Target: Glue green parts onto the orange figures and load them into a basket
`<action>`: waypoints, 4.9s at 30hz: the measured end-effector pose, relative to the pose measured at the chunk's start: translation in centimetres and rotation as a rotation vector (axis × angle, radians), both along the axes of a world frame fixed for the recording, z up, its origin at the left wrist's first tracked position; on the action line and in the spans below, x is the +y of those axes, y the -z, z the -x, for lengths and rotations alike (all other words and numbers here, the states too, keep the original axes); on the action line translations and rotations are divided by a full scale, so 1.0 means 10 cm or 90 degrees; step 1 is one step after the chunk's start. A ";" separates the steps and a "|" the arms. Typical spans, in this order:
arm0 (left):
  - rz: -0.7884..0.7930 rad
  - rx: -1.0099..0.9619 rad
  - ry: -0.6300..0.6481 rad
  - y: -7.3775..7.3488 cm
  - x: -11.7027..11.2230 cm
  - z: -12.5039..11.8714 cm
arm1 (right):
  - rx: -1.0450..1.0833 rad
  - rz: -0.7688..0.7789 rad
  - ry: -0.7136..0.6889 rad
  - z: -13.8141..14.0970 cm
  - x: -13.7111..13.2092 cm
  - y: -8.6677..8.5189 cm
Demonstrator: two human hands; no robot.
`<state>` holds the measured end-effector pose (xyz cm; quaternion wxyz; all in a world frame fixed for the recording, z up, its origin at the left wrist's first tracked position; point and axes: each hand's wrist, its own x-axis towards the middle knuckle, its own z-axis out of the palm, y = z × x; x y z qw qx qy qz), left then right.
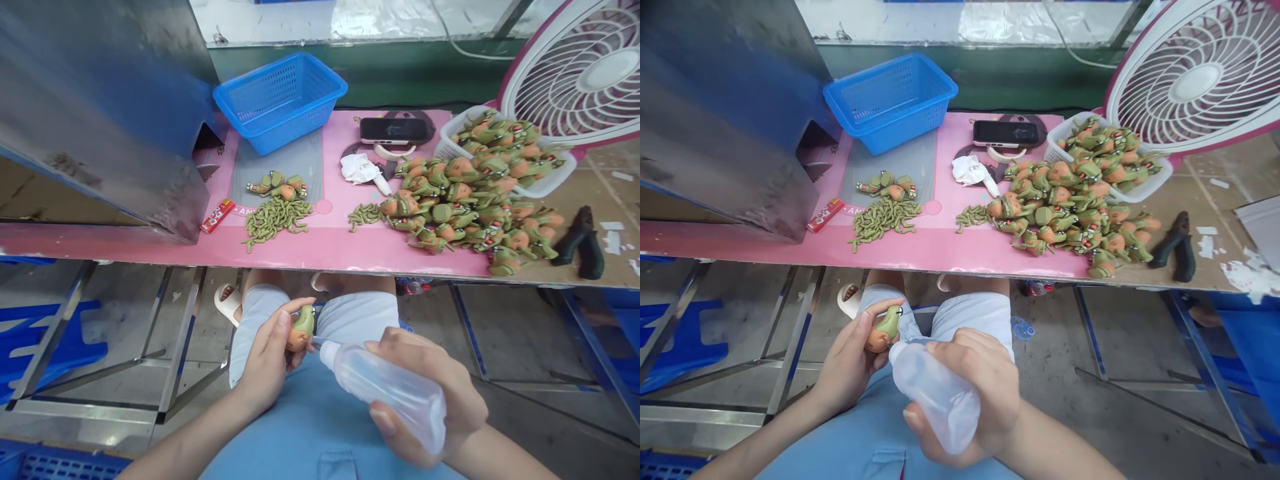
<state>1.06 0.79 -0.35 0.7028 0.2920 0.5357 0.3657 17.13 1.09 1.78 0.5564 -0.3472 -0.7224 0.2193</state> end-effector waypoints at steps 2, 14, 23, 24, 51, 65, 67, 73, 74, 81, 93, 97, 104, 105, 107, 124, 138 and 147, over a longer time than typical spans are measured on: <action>-0.003 0.003 0.000 0.01 0.00 0.00 | 0.001 0.001 0.004 0.00 0.00 0.00; -0.004 0.032 0.022 0.00 0.01 -0.01 | -0.025 0.000 0.032 0.00 0.02 -0.03; -0.018 0.116 -0.066 0.02 0.08 -0.01 | -0.029 0.063 0.058 0.05 0.10 0.04; -0.002 0.103 -0.115 0.03 0.13 0.00 | -0.011 0.100 0.057 0.04 0.12 0.08; 0.061 -0.053 -0.343 -0.04 0.18 0.39 | -0.399 0.405 0.116 0.17 1.62 0.58; 0.065 -0.082 -0.289 -0.06 0.07 0.33 | -0.716 0.245 -0.098 0.56 1.78 0.37; 0.063 -0.084 -0.281 -0.06 0.06 0.33 | -0.680 0.258 -0.096 0.51 1.79 0.35; 0.076 -0.091 -0.255 -0.07 0.05 0.29 | -0.454 0.349 -0.064 0.15 1.64 0.32; 0.073 -0.090 -0.247 -0.06 0.05 0.28 | -0.409 0.365 -0.066 0.10 1.57 0.33; 0.028 -0.124 -0.132 0.00 0.06 0.22 | -0.124 0.427 -0.205 0.16 0.73 0.22; -0.089 0.080 0.078 -0.15 0.00 0.19 | 0.043 0.252 -0.193 0.28 0.13 0.02; -0.128 0.116 0.096 -0.16 0.01 0.15 | 0.019 0.232 -0.186 0.26 0.11 0.03; -0.157 0.143 0.118 -0.21 0.02 0.12 | -0.025 0.180 -0.174 0.23 0.10 0.03; -0.161 0.148 0.120 -0.22 0.02 0.12 | -0.030 0.179 -0.172 0.23 0.10 0.03; -0.168 0.158 0.122 -0.22 0.02 0.12 | -0.043 0.177 -0.172 0.22 0.10 0.04; -0.297 0.350 0.197 -0.21 0.05 0.16 | -0.137 0.180 -0.152 0.19 0.08 0.13; -0.369 0.373 0.289 -0.21 0.06 0.20 | -0.136 0.170 -0.168 0.20 0.06 0.12; -0.397 0.206 0.235 -0.20 0.12 0.34 | -0.197 0.192 -0.120 0.11 0.11 0.20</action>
